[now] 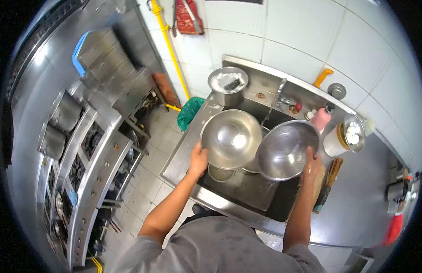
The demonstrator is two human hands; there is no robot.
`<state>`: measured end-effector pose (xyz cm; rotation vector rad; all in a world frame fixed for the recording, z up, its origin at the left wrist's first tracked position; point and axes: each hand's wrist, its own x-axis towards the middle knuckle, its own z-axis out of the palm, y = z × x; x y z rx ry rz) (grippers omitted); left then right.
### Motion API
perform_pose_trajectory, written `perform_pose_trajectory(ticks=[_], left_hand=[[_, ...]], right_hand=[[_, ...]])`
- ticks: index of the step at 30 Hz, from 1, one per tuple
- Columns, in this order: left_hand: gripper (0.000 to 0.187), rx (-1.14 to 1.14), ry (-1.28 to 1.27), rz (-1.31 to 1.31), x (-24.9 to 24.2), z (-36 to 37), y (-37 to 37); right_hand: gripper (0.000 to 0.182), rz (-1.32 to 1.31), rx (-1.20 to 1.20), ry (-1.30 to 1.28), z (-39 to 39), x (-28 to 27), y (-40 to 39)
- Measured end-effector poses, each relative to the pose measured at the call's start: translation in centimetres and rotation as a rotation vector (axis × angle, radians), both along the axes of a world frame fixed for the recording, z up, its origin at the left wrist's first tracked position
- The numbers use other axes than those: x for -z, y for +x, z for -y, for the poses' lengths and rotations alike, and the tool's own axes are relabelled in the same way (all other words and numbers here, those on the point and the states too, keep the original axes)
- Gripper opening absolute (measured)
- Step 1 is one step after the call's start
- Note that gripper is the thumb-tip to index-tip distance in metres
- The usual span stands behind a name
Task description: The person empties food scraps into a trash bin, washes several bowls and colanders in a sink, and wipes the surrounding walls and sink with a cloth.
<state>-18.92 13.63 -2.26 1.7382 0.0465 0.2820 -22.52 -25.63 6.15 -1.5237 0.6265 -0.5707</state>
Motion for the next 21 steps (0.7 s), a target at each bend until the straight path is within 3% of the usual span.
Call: perform_pose_trajectory(ticks=[2, 4, 6, 8, 11, 12, 14, 16, 18, 20, 21], left_hand=[[0.049, 0.099, -0.093, -0.212, -2.7, 1.5, -2.2], [0.040, 0.049, 0.159, -0.268, -1.2, 2.3, -3.2], [0.044, 0.184, -0.096, -0.285, -3.5, 2.1, -5.0], [0.068, 0.261, -0.455, -0.520, -5.4, -0.3, -6.3], [0.089, 0.424, -0.567, -0.447, -3.3, -4.8, -8.0], [0.092, 0.446, -0.523, -0.382, -5.7, -6.3, -9.9], [0.085, 0.356, -0.387, -0.363, -9.8, -9.9, -13.1], [0.086, 0.231, -0.435, -0.223, -7.2, -14.6, -15.0], [0.087, 0.114, -0.472, -0.085, -5.8, -19.4, -17.7], [0.080, -0.046, -1.109, 0.032, -6.4, -24.4, -22.2], [0.080, -0.066, -1.110, 0.056, -6.4, -26.8, -24.2]], right_hand=[[0.041, -0.062, -0.164, -0.043, -1.6, 2.2, 0.4], [0.043, -0.077, -0.420, 0.041, -6.3, 3.0, 1.3], [0.042, -0.198, -0.354, 0.335, -10.5, 3.6, 1.6], [0.045, -0.172, -0.610, 0.418, -11.1, 6.9, 2.0], [0.051, -0.235, -0.719, 0.334, -14.3, 6.7, 2.3], [0.049, -0.266, -0.717, 0.276, -16.5, 5.3, 1.9], [0.049, -0.286, -0.755, 0.205, -21.1, 2.9, 1.5], [0.053, -0.162, -1.038, 0.007, -26.1, 0.6, 0.6], [0.060, -0.166, -1.196, 0.037, -32.8, -1.4, -0.8], [0.061, -0.153, -1.415, 0.135, -39.2, -1.4, -2.7], [0.060, -0.218, -1.464, 0.116, -42.2, 0.3, -3.0]])
